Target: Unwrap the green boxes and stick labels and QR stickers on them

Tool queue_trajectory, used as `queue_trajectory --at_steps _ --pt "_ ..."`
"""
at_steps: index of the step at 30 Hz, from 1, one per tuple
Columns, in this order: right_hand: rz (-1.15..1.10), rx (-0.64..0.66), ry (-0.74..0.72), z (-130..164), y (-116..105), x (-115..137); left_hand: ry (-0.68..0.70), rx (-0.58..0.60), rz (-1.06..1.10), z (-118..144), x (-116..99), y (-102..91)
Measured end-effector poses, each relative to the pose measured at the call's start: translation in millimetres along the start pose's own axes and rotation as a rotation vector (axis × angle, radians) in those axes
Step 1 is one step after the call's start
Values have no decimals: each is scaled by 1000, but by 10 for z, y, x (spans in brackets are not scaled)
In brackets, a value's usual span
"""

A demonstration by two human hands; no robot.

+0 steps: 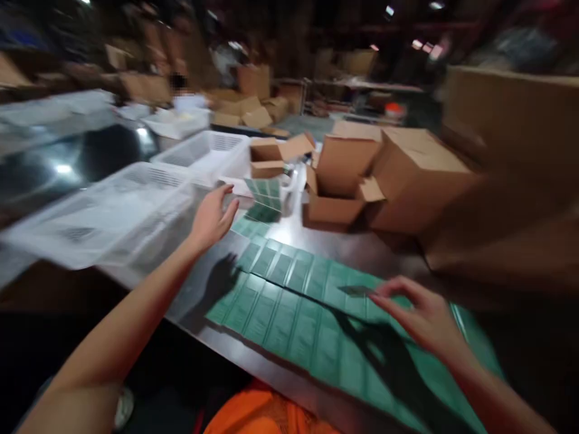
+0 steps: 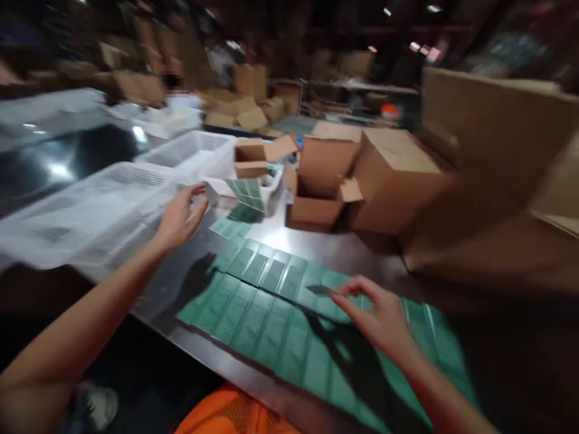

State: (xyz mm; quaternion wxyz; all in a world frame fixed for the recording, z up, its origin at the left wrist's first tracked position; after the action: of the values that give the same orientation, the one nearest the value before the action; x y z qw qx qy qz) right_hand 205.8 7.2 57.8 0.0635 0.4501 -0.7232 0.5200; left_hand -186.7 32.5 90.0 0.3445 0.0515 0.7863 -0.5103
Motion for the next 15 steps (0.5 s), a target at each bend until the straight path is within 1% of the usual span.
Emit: queue_trajectory --at_steps 1,2,4,5,7,9,11,13,15 --pt "-99 68 85 58 -12 -99 146 106 74 270 -256 219" --pt "-223 125 160 74 5 -187 218 230 134 547 -444 430" --pt "-463 188 294 26 73 -343 228 506 189 1084 -687 846" --pt "-540 193 347 -15 102 -411 219 608 210 1317 -780 1019" --pt "-657 226 406 -79 185 -494 169 739 228 1641 -900 1315" --pt "-730 261 425 -99 259 -543 105 797 238 1782 -952 1536" --pt "-770 295 430 -83 324 -592 53 832 242 1824 -959 1681" --pt "-772 311 424 -65 378 -651 27 860 243 1841 -955 1759" --pt "-742 308 405 -69 431 -711 10 871 231 1856 -943 1798"
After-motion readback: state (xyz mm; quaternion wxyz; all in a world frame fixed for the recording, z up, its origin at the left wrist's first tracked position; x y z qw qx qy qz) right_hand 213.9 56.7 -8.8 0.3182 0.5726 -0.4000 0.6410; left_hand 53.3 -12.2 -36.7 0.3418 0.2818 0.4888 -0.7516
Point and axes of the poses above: each hand's wrist, its own z-axis away from the middle knuckle, its own y-axis out of the palm, x = y × z, the point moved 8 cm from there along -z, towards the middle knuckle, and after that the axes turned 13 degrees about -y, right-handed, at the moved point
